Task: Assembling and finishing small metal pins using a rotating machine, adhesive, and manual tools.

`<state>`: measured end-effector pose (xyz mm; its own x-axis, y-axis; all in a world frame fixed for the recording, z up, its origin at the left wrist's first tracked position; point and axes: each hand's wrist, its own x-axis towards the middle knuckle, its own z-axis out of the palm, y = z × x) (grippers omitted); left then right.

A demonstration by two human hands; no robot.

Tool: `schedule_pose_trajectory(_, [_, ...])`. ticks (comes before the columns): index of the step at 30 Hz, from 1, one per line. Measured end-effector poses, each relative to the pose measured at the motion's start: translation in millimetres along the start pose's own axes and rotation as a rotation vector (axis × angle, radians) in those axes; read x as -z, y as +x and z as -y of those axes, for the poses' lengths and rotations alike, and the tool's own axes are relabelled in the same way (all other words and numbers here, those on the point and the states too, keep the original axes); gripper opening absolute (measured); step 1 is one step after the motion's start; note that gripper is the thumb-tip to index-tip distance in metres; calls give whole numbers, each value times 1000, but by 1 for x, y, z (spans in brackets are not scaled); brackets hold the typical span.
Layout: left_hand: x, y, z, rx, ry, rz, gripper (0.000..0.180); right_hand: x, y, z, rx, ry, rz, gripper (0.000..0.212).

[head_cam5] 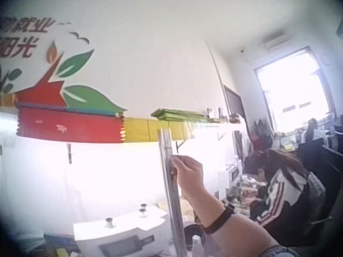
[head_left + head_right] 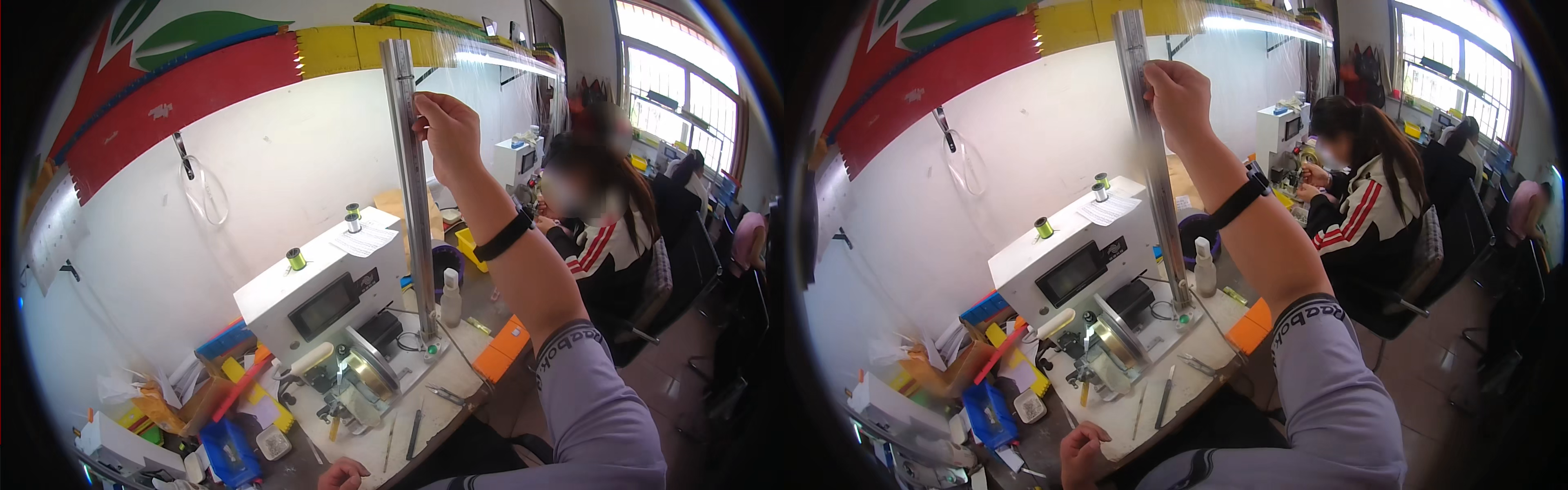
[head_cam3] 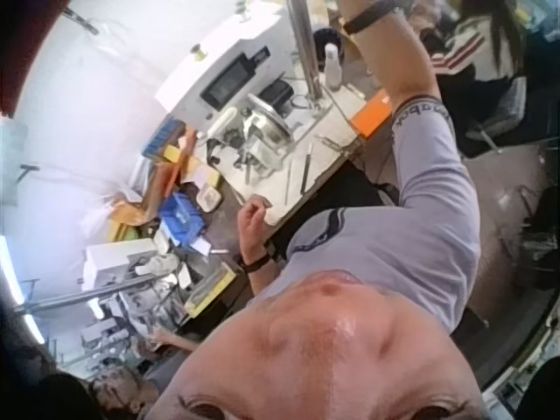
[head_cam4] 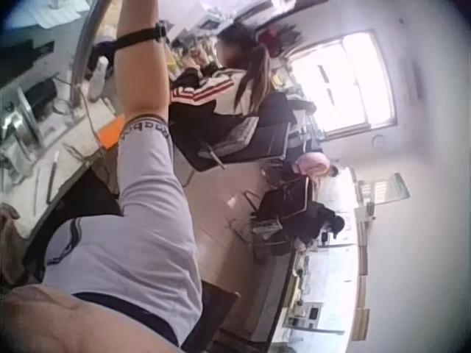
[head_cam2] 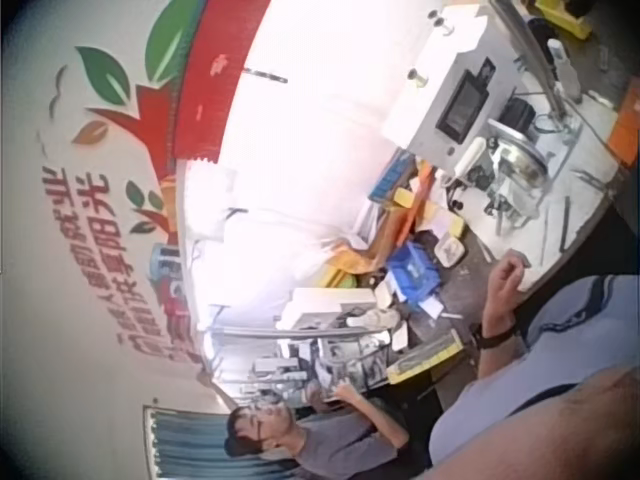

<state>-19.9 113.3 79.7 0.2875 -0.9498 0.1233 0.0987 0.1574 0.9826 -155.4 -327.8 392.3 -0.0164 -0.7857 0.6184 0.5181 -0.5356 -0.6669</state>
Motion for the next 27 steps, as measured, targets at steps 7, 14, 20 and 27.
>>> schedule_pose_trajectory(7, [13,-7,7,-9,-21,-21,19,-19,3,-1,107,-84,-36,28])
schedule_pose_trajectory(14, [11,-3,5,-11,-40,-45,19,-27,12,-9,164,-153,-85,26])
schedule_pose_trajectory(20, [9,-4,5,-58,-21,-45,18,-24,13,7,119,-104,-152,24])
schedule_pose_trajectory(27, [-9,3,-17,-236,126,-374,13,13,-85,19,-178,107,14,20])
